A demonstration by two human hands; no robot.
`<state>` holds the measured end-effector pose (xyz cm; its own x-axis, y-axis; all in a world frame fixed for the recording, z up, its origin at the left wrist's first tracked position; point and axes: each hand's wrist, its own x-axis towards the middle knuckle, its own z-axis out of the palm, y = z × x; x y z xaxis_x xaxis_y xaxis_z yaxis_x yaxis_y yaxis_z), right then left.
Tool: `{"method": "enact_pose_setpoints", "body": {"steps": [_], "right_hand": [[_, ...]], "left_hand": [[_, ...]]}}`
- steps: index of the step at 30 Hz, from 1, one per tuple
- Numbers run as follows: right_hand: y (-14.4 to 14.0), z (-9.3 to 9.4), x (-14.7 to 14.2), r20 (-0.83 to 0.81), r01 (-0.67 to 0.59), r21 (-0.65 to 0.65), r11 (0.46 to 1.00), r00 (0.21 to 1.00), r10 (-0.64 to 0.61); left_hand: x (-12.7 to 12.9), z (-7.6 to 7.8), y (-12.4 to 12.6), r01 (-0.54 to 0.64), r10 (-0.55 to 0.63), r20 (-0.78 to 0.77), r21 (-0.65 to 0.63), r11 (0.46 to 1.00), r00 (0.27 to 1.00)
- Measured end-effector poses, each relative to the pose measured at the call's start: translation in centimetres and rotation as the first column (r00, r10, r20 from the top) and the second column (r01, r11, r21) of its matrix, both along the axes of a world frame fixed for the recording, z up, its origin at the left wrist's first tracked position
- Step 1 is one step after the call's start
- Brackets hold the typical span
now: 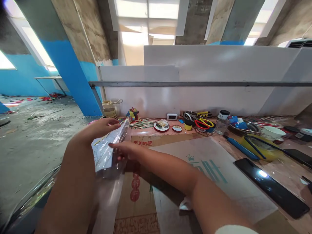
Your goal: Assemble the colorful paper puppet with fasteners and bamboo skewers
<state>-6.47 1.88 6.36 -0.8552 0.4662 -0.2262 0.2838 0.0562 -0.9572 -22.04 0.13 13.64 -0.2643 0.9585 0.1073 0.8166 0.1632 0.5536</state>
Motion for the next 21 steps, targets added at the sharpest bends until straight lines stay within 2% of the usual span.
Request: {"method": "enact_pose_setpoints", "body": {"steps": [3,5,6,9,15,18,21], "right_hand": [[-0.3,0.2,1.3,0.199,-0.231,0.164,0.959,0.960,0.197],[-0.2,0.4,1.7,0.241,-0.289,0.292,0.912,0.945,0.222],[-0.1,0.4,1.7,0.220,-0.276,0.330,0.903,0.952,0.211],[0.2,-0.3,1.2,0.109,-0.196,0.326,0.925,0.979,0.169],[0.6,-3.7,0.4,0.016,-0.103,0.323,0.941,0.995,0.103],[1.0,-4.7,0.7,-0.012,-0.132,0.340,0.931,0.989,0.145],[1.3,-4.9,1.2,-0.040,-0.231,0.371,0.899,0.964,0.264]], "left_hand": [[0.8,0.1,-1.2,0.019,-0.019,-0.043,-0.005,1.000,0.999],[1.2,-0.2,-1.8,0.034,-0.036,-0.064,-0.027,0.999,0.997],[1.3,-0.4,-2.0,0.043,-0.046,-0.072,-0.042,0.998,0.996],[1.5,-1.0,-2.5,0.075,-0.082,-0.086,-0.085,0.994,0.993],[2.9,-2.4,-2.6,0.083,-0.104,-0.141,-0.148,0.985,0.985],[3.8,-3.3,-2.9,0.037,-0.079,-0.203,-0.206,0.978,0.976],[4.0,-4.1,-3.7,-0.017,-0.048,-0.253,-0.250,0.968,0.966]]}}
